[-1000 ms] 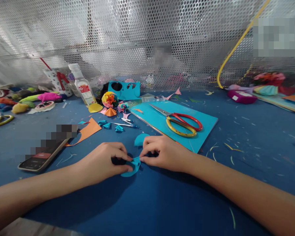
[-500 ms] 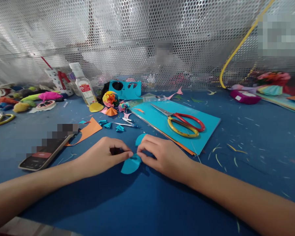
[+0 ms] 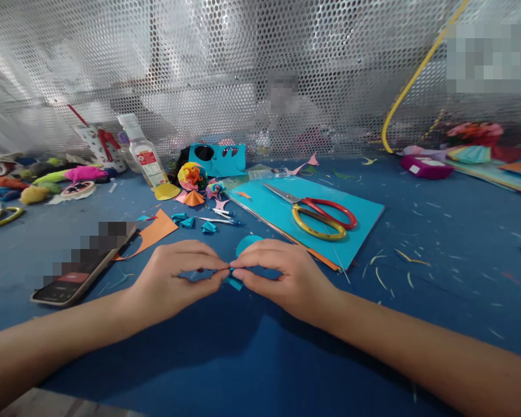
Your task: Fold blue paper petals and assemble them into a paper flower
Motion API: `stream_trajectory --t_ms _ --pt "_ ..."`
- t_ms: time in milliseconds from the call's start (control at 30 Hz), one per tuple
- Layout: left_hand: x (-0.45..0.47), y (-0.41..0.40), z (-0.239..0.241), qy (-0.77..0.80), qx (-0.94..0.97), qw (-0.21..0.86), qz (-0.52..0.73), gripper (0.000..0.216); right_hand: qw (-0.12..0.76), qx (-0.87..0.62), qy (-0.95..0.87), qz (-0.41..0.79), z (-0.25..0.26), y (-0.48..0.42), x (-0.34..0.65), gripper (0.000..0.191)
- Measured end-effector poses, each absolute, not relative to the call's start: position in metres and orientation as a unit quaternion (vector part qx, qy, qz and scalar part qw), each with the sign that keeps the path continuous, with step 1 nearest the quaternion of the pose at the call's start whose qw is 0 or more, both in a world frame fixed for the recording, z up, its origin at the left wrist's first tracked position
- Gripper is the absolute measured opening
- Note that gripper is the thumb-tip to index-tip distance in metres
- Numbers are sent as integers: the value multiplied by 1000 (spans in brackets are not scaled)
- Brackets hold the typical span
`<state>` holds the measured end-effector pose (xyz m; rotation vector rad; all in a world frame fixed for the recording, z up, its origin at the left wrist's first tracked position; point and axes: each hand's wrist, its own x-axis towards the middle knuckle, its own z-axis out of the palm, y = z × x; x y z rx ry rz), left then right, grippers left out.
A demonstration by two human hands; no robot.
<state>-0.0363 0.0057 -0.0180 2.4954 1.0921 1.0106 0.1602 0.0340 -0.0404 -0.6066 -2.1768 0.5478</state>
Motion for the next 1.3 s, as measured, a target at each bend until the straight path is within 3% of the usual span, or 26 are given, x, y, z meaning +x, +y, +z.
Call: stream_trajectory --t_ms 367,1300 --pt "-37 7 -20 338 881 40 329 8 391 -259 -853 229 -42 33 160 10" --pt "-29 4 -18 395 812 185 389 8 406 -264 -835 262 -41 31 160 8"
